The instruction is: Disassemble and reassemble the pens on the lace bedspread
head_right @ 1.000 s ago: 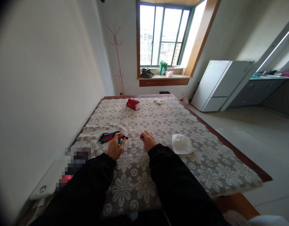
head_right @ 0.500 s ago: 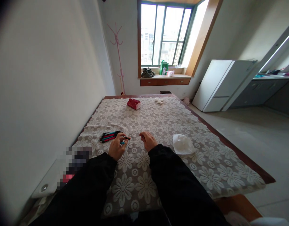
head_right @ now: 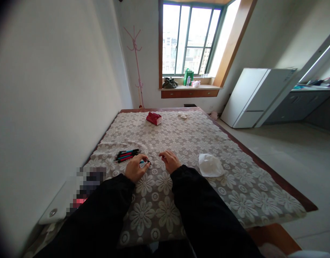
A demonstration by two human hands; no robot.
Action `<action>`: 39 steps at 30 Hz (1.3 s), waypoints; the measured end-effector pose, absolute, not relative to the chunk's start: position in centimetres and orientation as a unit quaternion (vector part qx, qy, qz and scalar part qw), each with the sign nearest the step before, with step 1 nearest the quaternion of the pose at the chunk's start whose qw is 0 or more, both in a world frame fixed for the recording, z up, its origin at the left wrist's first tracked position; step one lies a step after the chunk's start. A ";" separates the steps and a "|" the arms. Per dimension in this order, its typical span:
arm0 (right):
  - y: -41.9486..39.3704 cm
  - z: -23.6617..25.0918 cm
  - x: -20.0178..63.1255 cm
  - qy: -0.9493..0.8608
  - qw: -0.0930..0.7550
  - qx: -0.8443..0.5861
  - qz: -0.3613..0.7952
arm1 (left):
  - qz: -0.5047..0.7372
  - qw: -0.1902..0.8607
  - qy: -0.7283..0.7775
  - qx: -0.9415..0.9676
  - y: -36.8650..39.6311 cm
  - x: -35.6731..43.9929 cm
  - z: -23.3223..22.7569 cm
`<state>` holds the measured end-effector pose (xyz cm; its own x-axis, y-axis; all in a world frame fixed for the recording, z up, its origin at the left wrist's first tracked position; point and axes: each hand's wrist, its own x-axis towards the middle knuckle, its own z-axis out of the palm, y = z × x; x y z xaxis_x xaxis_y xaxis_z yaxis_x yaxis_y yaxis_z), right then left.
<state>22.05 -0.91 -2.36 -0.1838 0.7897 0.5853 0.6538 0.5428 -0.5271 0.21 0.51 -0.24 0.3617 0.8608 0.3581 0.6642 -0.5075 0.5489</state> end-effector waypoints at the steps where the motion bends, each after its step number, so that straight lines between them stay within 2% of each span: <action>1: -1.0 -2.2 22.0 -0.771 0.427 -0.467 0.077 | 0.307 0.161 0.471 0.811 0.6 0.2 -0.3; 13: -1.9 -1.2 21.4 -0.827 0.382 -0.410 0.038 | 0.262 0.178 0.489 0.813 0.2 0.3 0.2; 23: -2.3 -0.4 21.5 -0.833 0.360 -0.419 0.019 | 0.244 0.155 0.504 0.814 0.1 0.5 0.1; 28: -2.4 0.0 21.4 -0.856 0.310 -0.411 -0.033 | 0.222 0.126 0.503 0.826 0.0 0.5 0.2; 33: -2.5 2.1 20.2 -0.891 0.221 -0.385 -0.093 | 0.204 0.112 0.502 0.833 0.0 0.4 0.0; 36: -2.0 3.1 18.9 -0.904 0.184 -0.374 -0.090 | 0.193 0.107 0.507 0.833 0.0 0.5 -0.3; 39: -0.9 3.5 17.6 -0.907 0.185 -0.371 -0.069 | 0.183 0.106 0.522 0.826 0.1 0.5 -0.5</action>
